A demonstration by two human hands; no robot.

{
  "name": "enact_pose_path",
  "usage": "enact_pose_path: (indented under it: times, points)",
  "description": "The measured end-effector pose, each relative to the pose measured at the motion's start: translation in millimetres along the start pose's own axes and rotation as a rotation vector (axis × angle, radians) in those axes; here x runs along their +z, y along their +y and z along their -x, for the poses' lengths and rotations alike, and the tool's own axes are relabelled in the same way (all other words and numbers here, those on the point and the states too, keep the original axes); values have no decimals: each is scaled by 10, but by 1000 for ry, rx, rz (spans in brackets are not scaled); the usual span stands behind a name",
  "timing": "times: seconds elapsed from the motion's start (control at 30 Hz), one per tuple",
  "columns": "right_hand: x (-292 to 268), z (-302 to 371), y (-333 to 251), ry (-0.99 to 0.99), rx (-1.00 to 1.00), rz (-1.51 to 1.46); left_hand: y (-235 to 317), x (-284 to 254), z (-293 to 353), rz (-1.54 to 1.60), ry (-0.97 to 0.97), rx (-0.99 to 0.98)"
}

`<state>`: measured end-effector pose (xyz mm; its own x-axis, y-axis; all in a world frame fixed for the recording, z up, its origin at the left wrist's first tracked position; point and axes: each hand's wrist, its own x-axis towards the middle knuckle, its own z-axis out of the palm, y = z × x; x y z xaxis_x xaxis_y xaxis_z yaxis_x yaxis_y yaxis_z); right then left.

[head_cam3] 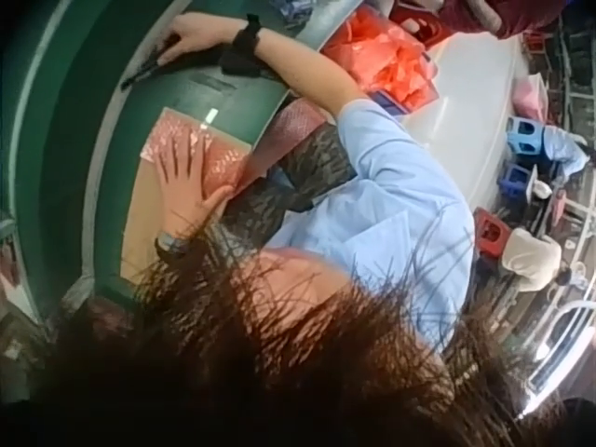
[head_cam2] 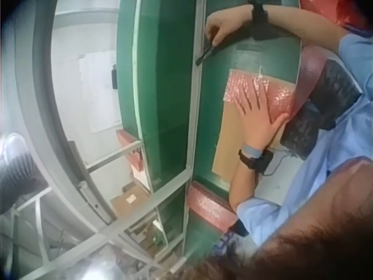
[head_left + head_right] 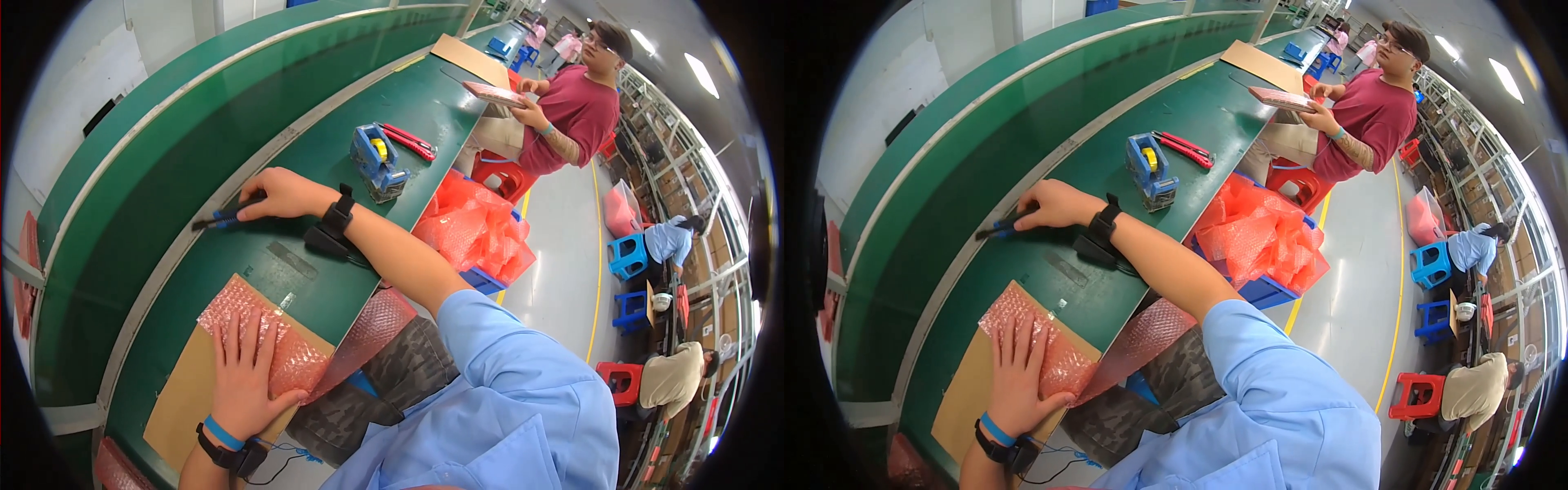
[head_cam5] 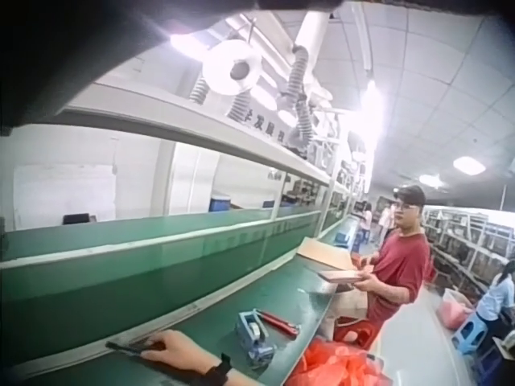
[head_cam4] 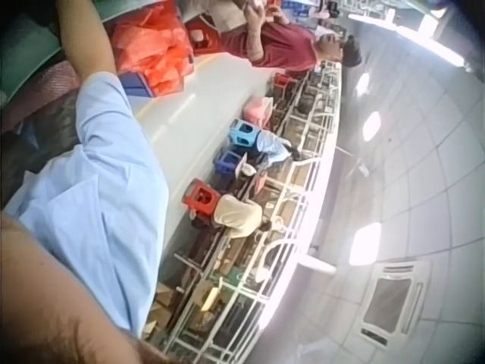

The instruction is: The person wraps a circuit board in bubble wrap, cuts it with a utility knife, and secures it with tape. They then pull more bubble wrap from a bin to wrap a second board and cut it with the knife.

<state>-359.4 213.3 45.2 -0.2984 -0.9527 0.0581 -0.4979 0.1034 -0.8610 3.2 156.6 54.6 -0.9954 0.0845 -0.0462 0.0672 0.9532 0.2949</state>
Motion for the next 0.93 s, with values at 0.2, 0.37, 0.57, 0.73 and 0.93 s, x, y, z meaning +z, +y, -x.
enact_pose_path:
  times: [0.2, 0.37, 0.57, 0.73, 0.93]
  points:
    - [59, 63, -40, -31, -144, 281, -7, 57, 17, -13, 46, 11]
    - [137, 33, -70, 15, -128, 399, -21, 88, 40, -14, 77, 27]
    - [242, 38, -63, 96, -197, 496, -41, 143, 33, -47, 101, 54]
    - [223, 311, -190, 239, -376, 644, -46, 144, 18, -13, 107, 63]
    - [-365, 1394, -1389, -164, 72, 358, -39, 100, 62, 4, 123, 40]
